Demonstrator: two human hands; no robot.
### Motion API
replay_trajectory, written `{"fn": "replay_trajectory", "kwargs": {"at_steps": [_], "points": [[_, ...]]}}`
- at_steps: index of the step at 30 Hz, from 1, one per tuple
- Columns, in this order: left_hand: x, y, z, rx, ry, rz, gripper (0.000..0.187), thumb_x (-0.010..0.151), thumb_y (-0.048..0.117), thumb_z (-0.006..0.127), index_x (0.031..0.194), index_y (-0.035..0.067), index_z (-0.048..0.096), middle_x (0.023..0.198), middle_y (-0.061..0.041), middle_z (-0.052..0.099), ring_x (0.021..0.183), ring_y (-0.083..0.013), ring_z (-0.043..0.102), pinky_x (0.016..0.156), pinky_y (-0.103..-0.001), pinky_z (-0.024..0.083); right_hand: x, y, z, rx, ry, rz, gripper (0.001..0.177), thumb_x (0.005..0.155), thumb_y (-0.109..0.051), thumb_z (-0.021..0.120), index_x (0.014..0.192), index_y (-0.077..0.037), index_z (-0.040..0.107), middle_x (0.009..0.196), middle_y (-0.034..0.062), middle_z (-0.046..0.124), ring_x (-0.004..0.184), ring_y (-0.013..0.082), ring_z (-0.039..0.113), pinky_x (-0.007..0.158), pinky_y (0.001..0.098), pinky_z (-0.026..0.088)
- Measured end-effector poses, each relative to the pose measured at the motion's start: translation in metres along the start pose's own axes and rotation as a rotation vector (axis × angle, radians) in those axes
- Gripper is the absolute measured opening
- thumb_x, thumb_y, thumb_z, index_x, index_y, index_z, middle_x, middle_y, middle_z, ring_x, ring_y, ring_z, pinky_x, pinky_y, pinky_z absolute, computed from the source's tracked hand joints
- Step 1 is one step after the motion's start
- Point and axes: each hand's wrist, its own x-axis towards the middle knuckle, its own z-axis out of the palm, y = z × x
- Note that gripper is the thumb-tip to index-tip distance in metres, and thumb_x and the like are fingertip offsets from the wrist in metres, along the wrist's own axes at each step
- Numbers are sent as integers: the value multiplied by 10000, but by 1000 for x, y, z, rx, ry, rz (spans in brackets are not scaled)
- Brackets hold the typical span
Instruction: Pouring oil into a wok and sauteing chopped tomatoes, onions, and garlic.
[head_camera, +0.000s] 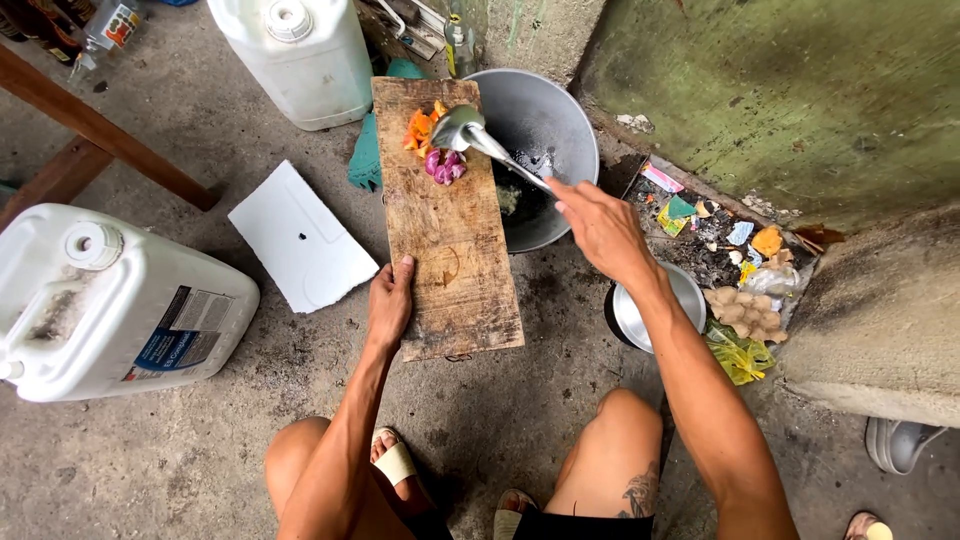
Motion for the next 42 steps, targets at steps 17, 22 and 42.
{"fn": "replay_trajectory", "kwargs": {"at_steps": [17,22,42], "points": [[14,-55,22,261,43,-134,894,960,695,500,1217,-145,663,592,1,451,560,-167,470,610,-439,484,-61,73,28,-128,6,71,466,985,-61,609,1430,-193,643,843,114,563,722,310,603,649,454,488],[18,-46,33,280,104,-26,860,938,670,523,1268,-124,504,516,-35,507,507,-170,539,601,-429,517,-26,55,31,-35,-8,246,415,1035,-129,565,1440,-201,618,815,115,558,644,319,582,595,460,485],[11,-52,41,340,143,-53,700,976,632,506,1037,-59,606,563,-55,490,522,-195,479,518,-450,450,-36,75,66,100,28,184,397,1035,-116,565,1428,-120,613,828,172,542,731,356,585,706,459,482]]}}
